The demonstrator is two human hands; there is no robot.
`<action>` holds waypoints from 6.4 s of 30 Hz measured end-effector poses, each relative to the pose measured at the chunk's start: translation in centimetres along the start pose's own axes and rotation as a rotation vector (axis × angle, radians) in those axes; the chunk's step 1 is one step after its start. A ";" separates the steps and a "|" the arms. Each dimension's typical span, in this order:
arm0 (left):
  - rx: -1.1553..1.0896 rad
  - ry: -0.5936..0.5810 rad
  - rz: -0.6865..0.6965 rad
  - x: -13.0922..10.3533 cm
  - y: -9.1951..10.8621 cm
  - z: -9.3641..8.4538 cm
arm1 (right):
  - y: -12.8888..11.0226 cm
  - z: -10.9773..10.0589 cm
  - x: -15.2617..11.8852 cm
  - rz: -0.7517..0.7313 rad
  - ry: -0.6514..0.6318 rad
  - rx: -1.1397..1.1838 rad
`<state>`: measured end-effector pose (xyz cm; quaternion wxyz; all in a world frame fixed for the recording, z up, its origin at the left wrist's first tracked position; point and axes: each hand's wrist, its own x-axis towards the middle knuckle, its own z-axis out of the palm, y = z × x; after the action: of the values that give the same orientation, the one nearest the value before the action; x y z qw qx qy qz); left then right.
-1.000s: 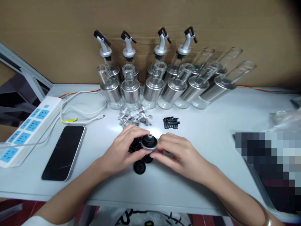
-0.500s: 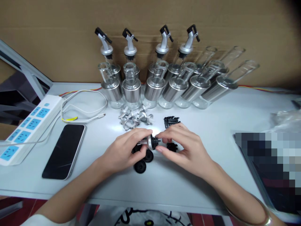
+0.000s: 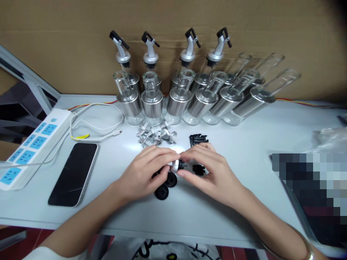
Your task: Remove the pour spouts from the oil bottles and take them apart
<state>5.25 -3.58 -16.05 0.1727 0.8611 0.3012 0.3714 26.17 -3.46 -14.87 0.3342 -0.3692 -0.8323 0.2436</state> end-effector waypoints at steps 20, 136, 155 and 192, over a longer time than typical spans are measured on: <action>-0.039 -0.092 -0.038 -0.1 -0.2 0.0 | -0.4 0.2 0.0 -0.024 -0.002 -0.011; 0.149 0.008 0.028 -0.1 -0.1 0.1 | -0.2 0.3 -0.3 -0.396 0.139 -0.263; 0.087 0.116 0.076 -0.7 0.0 1.2 | -0.6 0.5 0.1 -0.177 0.025 -0.181; 0.116 -0.202 0.027 0.8 0.8 -1.4 | -1.2 1.4 0.0 -0.205 0.127 -0.088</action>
<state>4.95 -3.58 -14.31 0.1468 0.9067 0.2916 0.2671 24.60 -4.45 -15.03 0.3927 -0.3112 -0.8527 0.1478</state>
